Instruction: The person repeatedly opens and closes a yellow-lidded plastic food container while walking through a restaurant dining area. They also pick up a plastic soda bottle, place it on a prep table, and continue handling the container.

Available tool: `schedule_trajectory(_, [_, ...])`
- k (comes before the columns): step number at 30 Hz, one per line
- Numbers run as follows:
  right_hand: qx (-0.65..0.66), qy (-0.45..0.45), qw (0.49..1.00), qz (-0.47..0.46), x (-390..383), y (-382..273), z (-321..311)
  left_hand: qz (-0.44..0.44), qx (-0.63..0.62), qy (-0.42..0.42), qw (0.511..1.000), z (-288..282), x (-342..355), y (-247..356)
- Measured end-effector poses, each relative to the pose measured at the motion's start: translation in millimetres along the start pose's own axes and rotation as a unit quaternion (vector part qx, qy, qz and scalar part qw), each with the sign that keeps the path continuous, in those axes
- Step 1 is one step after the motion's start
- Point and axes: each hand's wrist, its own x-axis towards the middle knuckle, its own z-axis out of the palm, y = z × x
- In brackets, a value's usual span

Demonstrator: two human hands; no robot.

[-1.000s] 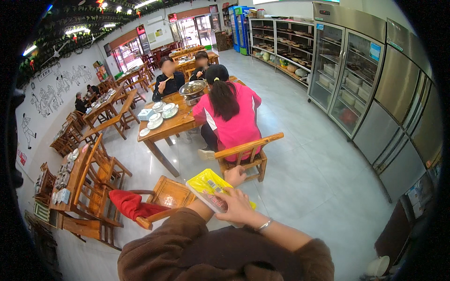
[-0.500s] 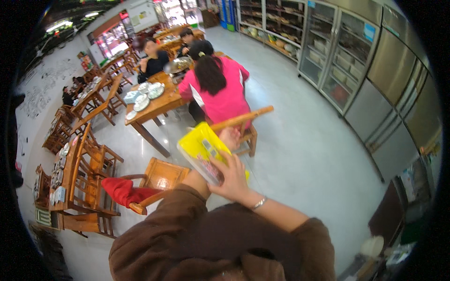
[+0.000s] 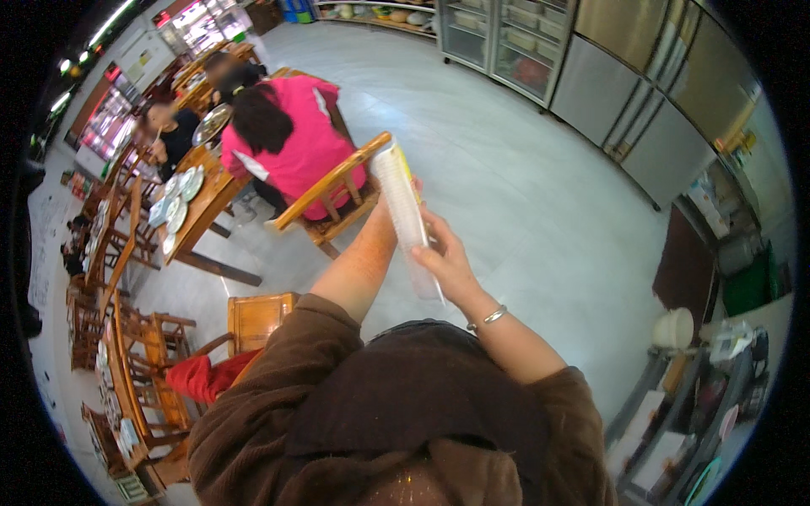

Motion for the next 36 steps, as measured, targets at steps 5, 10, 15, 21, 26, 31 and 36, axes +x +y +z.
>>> schedule_trajectory(5, [-0.188,0.046,0.973,-0.129,-8,-22,-48,0.019,-0.09,-0.158,0.983,29,60,-63])
schedule_trajectory(10, [-0.496,0.164,0.834,-0.18,-17,-19,-73,-0.101,-0.125,-0.229,0.96,94,35,-84])
schedule_trajectory(15, [-0.507,0.206,0.813,-0.199,-5,-7,-90,-0.12,-0.147,-0.264,0.946,99,77,-118])
schedule_trajectory(21, [-0.344,0.19,0.909,-0.138,22,2,-150,-0.171,-0.197,-0.226,0.939,147,150,-157])
schedule_trajectory(26, [-0.338,0.134,0.92,-0.147,79,-12,-175,-0.164,-0.235,-0.217,0.933,156,199,-145])
schedule_trajectory(31, [-0.577,0.05,0.797,-0.171,127,-24,-179,-0.155,-0.261,-0.234,0.924,161,243,-137])
schedule_trajectory(36, [-0.485,0.061,0.856,-0.171,160,-11,-209,-0.113,-0.304,-0.37,0.871,158,283,-136])
